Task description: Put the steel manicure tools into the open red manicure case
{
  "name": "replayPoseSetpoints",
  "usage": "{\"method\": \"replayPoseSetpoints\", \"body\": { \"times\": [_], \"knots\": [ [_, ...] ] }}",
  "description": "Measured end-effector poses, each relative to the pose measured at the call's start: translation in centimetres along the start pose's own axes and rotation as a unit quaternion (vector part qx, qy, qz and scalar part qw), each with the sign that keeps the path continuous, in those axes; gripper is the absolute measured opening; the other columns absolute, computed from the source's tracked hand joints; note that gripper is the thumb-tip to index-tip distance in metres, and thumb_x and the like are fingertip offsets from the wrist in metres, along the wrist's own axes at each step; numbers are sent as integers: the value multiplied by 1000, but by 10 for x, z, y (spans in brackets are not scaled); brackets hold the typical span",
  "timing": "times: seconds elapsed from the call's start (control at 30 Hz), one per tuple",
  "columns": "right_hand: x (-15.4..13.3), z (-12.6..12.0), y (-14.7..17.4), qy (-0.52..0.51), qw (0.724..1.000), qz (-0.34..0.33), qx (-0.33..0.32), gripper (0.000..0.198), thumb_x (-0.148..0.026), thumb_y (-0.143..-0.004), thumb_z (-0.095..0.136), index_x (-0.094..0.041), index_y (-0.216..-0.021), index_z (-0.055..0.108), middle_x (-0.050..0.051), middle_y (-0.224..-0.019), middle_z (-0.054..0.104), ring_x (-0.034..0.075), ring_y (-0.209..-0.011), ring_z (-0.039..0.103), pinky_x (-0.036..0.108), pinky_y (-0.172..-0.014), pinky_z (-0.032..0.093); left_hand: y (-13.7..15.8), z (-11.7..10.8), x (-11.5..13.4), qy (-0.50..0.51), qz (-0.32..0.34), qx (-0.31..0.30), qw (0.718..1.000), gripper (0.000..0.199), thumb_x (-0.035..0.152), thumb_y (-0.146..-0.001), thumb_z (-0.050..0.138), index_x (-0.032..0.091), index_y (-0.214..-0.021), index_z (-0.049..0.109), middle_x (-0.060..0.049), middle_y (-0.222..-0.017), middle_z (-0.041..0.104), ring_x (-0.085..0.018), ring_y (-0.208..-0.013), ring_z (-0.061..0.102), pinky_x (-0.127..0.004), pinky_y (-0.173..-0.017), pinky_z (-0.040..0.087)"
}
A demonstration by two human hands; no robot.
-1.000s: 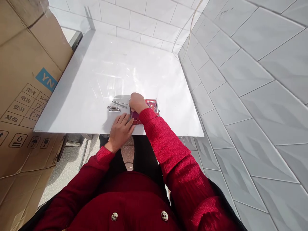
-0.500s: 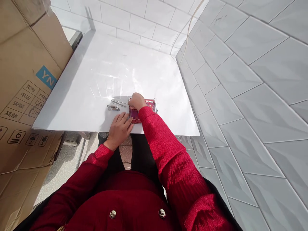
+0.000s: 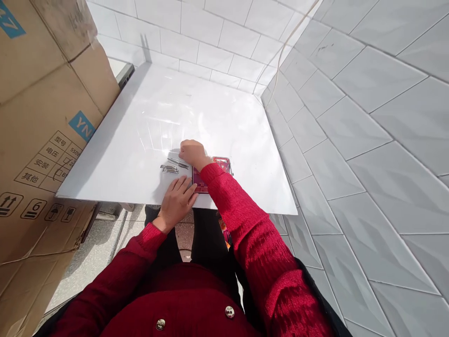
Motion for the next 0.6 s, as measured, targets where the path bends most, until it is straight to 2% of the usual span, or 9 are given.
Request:
{"method": "replayPoseSetpoints", "body": {
  "times": [0.1,0.2,0.27,0.33,0.4,0.5,0.6],
  "knots": [
    [-22,16,1,22,998,-54,-38,17,-18,-91,60,-19,-95,76,9,-102,78,23,-96,67,28,-79,45,0,2,-3,1,-3,6,1000,30,28,-104,55,17,-124,74,-17,-135,72,-35,-135,63,-54,-114,50],
    [-26,18,4,2,997,-62,-45,19,-19,-94,58,-20,-97,77,7,-97,79,22,-93,68,28,-76,44,0,4,-4,-1,2,7,1000,29,29,-104,55,17,-123,74,-17,-135,72,-34,-134,63,-53,-114,50],
    [-11,8,9,-17,999,-30,-16,20,-23,-97,58,-20,-100,77,7,-101,79,21,-95,68,28,-76,43,-1,4,-3,-5,6,7,1000,29,29,-104,55,16,-123,74,-17,-136,72,-34,-134,63,-52,-114,50],
    [17,-6,19,-33,999,26,18,23,-28,-99,57,-19,-102,78,7,-105,79,21,-95,68,28,-75,43,-1,3,-3,-7,7,7,1000,30,28,-104,55,16,-124,74,-18,-136,72,-35,-135,63,-52,-114,49],
    [48,-16,33,-32,996,77,33,23,-24,-97,56,-18,-97,79,7,-101,79,20,-91,68,28,-73,43,-1,2,-2,-6,6,7,1000,30,28,-104,55,16,-125,74,-18,-136,71,-35,-135,63,-53,-114,49],
    [85,-17,58,-35,989,141,15,21,-22,-94,59,-18,-91,80,5,-89,79,18,-80,68,27,-69,43,-1,1,-1,-6,4,9,1000,30,29,-105,56,16,-125,74,-17,-137,72,-35,-134,63,-53,-114,50],
    [97,-9,75,-50,985,166,-9,21,-28,-96,63,-19,-89,80,4,-84,79,18,-78,69,26,-67,44,-1,0,-1,-7,7,9,1000,30,28,-105,56,15,-124,74,-18,-137,71,-36,-134,63,-54,-113,51]
  ]
}}
Point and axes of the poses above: each hand's wrist, its own y-axis away from the middle knuckle, its own z-axis out of the palm, x = y × z, the point moved 7 cm from there along -y, towards the middle knuckle
